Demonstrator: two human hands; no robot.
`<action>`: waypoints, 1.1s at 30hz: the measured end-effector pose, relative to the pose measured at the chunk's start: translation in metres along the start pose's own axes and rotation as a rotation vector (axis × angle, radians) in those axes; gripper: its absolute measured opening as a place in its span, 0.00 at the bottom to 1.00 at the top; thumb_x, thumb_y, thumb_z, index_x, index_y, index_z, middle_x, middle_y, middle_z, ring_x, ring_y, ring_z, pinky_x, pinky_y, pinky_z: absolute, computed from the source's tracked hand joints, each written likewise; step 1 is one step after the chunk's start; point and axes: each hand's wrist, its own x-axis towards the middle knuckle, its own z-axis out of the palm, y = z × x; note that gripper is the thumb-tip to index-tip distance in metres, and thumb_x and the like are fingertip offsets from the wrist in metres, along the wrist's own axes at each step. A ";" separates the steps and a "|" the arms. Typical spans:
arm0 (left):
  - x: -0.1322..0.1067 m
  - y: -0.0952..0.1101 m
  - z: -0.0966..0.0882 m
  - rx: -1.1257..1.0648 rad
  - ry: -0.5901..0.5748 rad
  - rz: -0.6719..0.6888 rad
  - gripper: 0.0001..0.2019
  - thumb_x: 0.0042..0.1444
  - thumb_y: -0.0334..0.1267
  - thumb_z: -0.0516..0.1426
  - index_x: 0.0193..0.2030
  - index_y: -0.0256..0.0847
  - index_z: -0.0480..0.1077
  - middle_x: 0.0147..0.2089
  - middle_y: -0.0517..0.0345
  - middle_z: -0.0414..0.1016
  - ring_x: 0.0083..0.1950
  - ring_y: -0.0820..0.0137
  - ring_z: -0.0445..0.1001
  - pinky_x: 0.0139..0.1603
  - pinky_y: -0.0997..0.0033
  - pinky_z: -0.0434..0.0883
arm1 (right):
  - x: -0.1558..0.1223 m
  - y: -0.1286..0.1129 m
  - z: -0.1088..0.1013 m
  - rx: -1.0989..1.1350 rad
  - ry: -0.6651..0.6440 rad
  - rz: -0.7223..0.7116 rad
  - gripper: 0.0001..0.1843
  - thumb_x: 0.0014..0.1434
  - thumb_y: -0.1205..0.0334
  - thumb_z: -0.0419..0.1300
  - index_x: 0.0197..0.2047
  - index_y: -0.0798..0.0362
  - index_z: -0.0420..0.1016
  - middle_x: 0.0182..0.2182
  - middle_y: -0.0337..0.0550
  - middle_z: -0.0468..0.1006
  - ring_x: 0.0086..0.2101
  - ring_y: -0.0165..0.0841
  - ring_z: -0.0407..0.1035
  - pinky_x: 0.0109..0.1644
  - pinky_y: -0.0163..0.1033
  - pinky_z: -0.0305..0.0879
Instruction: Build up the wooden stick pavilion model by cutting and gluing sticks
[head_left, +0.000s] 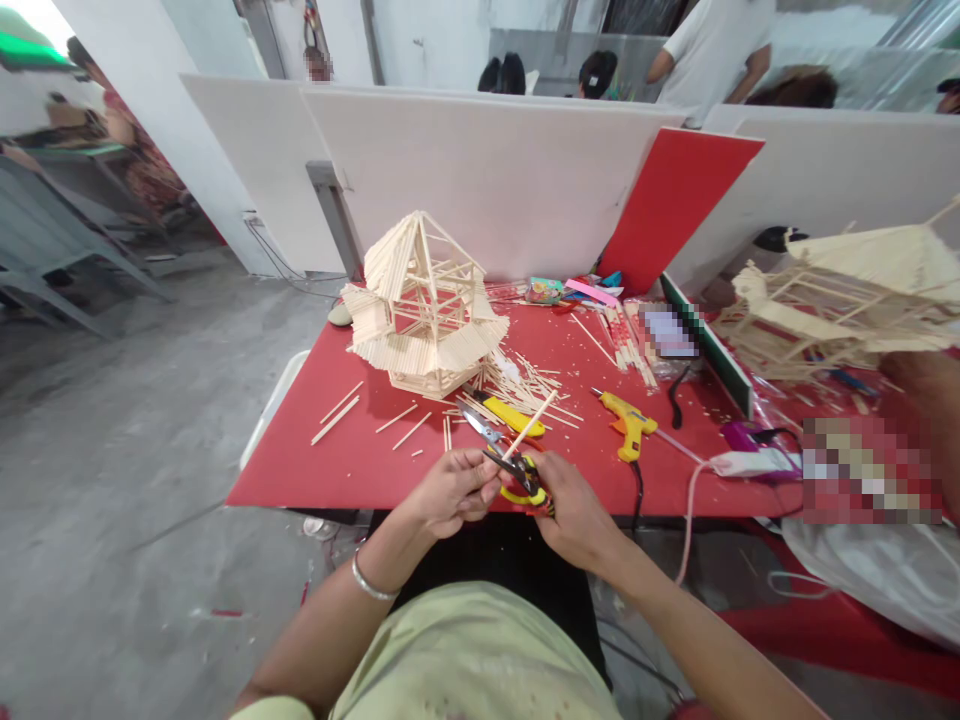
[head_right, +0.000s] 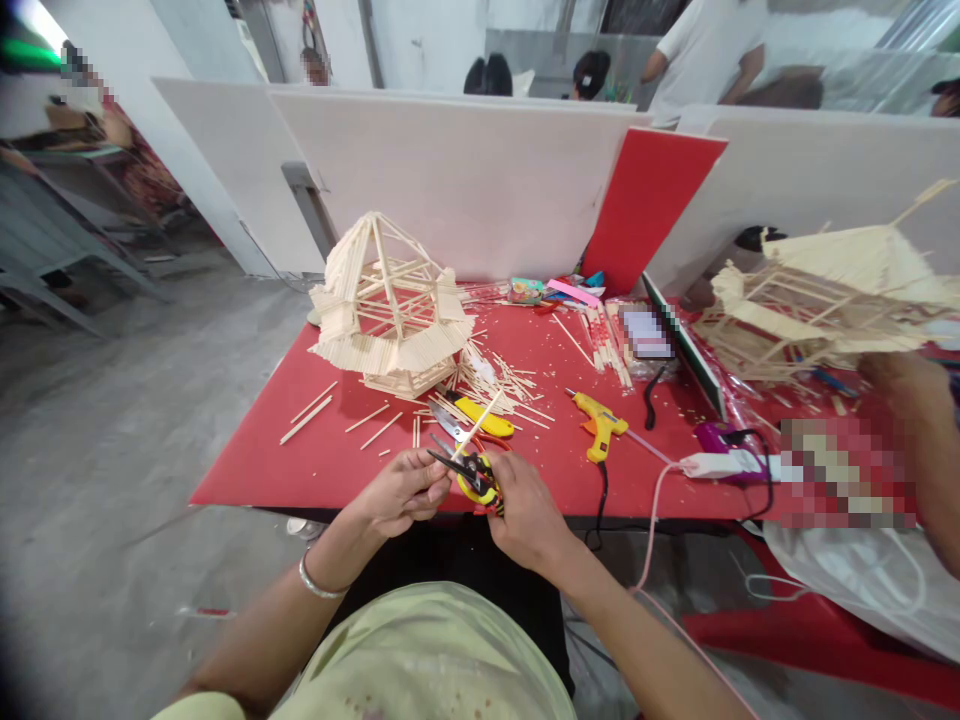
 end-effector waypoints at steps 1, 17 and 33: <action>0.000 0.001 0.002 0.003 0.021 0.027 0.16 0.53 0.46 0.66 0.32 0.34 0.72 0.22 0.65 0.65 0.15 0.88 0.46 0.15 0.83 0.42 | 0.001 -0.001 -0.002 0.018 -0.004 0.005 0.38 0.51 0.75 0.53 0.65 0.51 0.55 0.56 0.52 0.68 0.57 0.43 0.62 0.63 0.56 0.61; 0.009 -0.003 -0.001 0.317 0.180 0.156 0.19 0.52 0.53 0.65 0.33 0.35 0.74 0.22 0.62 0.68 0.16 0.85 0.50 0.17 0.79 0.45 | -0.011 -0.001 -0.012 0.115 -0.092 0.197 0.43 0.49 0.72 0.52 0.69 0.51 0.54 0.60 0.53 0.66 0.61 0.43 0.60 0.66 0.56 0.56; 0.090 0.015 -0.021 0.745 0.541 0.713 0.12 0.47 0.31 0.64 0.41 0.40 0.79 0.47 0.47 0.79 0.48 0.62 0.74 0.48 0.67 0.70 | 0.016 -0.019 -0.025 1.375 -0.332 0.635 0.31 0.34 0.71 0.56 0.46 0.53 0.73 0.37 0.42 0.78 0.36 0.36 0.74 0.48 0.45 0.69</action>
